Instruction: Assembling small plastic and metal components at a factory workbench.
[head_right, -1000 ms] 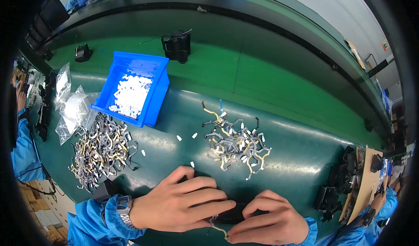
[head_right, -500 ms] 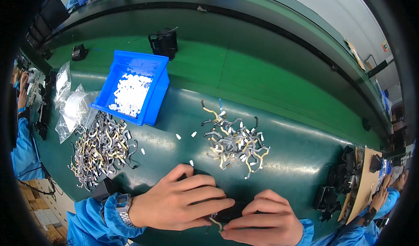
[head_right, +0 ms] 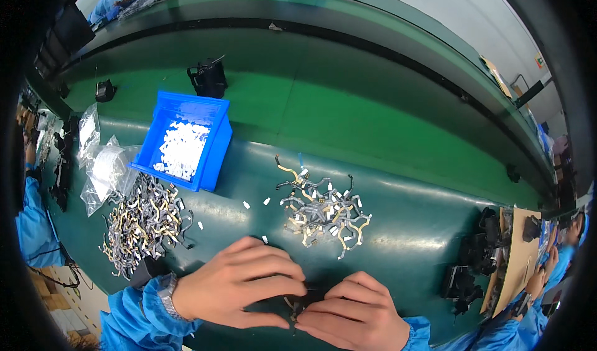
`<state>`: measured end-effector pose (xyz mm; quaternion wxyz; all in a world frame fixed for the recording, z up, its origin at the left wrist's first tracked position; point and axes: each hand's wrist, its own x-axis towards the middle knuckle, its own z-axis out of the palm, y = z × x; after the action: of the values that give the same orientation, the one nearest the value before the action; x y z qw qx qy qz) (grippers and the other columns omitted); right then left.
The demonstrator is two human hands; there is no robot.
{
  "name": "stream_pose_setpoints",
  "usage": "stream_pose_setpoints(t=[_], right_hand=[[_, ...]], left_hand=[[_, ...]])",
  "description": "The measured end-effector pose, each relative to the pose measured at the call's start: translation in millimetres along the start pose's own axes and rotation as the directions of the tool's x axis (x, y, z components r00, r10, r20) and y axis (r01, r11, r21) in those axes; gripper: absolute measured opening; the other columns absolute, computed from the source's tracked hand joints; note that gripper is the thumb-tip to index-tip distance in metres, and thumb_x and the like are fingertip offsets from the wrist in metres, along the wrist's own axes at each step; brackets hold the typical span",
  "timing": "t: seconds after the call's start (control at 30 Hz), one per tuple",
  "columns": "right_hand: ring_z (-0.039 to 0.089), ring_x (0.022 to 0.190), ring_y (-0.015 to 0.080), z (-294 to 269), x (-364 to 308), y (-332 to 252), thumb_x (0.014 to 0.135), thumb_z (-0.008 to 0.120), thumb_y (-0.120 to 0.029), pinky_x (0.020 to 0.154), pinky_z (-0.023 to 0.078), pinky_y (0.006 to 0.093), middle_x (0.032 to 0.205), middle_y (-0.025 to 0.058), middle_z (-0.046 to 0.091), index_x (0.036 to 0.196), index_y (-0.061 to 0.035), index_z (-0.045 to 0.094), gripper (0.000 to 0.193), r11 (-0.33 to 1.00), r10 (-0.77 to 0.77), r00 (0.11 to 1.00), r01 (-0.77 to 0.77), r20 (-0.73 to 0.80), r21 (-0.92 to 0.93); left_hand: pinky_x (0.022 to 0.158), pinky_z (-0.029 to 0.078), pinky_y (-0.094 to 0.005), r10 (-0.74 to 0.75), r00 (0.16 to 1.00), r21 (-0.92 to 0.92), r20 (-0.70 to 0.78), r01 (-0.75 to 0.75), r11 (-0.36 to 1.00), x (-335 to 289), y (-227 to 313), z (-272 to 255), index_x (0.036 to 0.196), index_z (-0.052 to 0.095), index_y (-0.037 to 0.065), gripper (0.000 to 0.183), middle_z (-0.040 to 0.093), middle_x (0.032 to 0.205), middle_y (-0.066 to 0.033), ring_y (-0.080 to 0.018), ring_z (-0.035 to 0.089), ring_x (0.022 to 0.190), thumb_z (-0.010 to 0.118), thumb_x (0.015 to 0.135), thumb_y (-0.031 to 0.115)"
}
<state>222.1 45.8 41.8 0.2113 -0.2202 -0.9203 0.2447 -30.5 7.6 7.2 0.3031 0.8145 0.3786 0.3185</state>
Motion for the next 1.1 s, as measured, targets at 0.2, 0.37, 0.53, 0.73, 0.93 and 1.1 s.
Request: stream_pose_setpoints(t=[0.2,0.37,0.53,0.73,0.93,1.1], right_hand=[[0.065,0.073,0.0150,7.1,-2.9,7.6,0.067,0.096,-0.020,0.067,0.048,0.0298,0.081,-0.0059,0.075,0.085,-0.0132,0.083,0.024,0.999,-0.041,0.999,0.041,-0.024,0.023],[0.064,0.086,0.0185,3.2,-0.8,7.2,0.066,0.097,-0.029,0.076,0.050,0.0322,0.100,-0.0031,0.075,0.090,-0.0133,0.081,0.033,0.999,-0.022,1.000,0.022,0.014,0.032],[0.061,0.100,0.0258,8.1,0.9,4.1,0.063,0.099,-0.041,0.089,0.049,0.0395,0.120,0.0041,0.068,0.105,-0.0139,0.071,0.057,0.991,0.115,0.989,-0.108,0.094,-0.079],[0.066,0.101,0.0296,20.4,-1.8,2.2,0.068,0.099,-0.034,0.089,0.053,0.0403,0.117,0.0083,0.070,0.112,-0.0104,0.066,0.060,0.963,0.240,0.956,-0.256,0.171,0.079],[0.071,0.093,0.0288,25.8,-4.3,0.2,0.067,0.100,-0.026,0.084,0.060,0.0381,0.108,0.0102,0.073,0.114,-0.0081,0.064,0.062,0.953,0.235,0.968,-0.247,0.085,0.177],[0.072,0.094,0.0281,23.1,-7.7,-4.5,0.066,0.101,-0.026,0.083,0.061,0.0382,0.108,0.0110,0.073,0.112,-0.0082,0.066,0.061,0.959,0.253,0.967,-0.253,0.016,0.124]], left_hand=[[0.091,0.046,-0.0366,0.063,0.997,0.018,-0.046,-0.062,0.998,-3.9,-5.1,6.5,0.094,0.075,0.018,0.016,0.067,0.109,0.0055,-0.0187,0.064,0.110,0.084,0.082,0.022],[0.088,0.044,-0.0357,0.120,0.993,0.232,-0.020,-0.112,0.966,-6.6,-3.5,8.0,0.090,0.075,0.019,0.010,0.067,0.105,0.0085,-0.0160,0.062,0.111,0.079,0.081,0.020],[0.087,0.044,-0.0352,0.122,0.992,0.248,-0.031,-0.111,0.962,-7.4,-5.7,13.3,0.091,0.074,0.019,0.010,0.066,0.103,0.0075,-0.0149,0.062,0.110,0.077,0.081,0.019],[0.085,0.043,-0.0347,0.116,0.992,0.328,-0.044,-0.095,0.940,-6.3,-0.6,13.5,0.092,0.074,0.019,0.013,0.064,0.100,0.0069,-0.0140,0.062,0.107,0.074,0.079,0.018],[0.080,0.044,-0.0347,0.154,0.978,0.431,-0.144,-0.078,0.899,-8.0,4.9,14.2,0.089,0.075,0.020,0.015,0.064,0.096,0.0067,-0.0146,0.064,0.100,0.072,0.075,0.018],[0.079,0.044,-0.0349,0.109,0.986,0.429,-0.125,-0.046,0.902,-8.0,6.1,16.7,0.088,0.075,0.020,0.014,0.065,0.096,0.0072,-0.0149,0.064,0.098,0.073,0.074,0.017]])
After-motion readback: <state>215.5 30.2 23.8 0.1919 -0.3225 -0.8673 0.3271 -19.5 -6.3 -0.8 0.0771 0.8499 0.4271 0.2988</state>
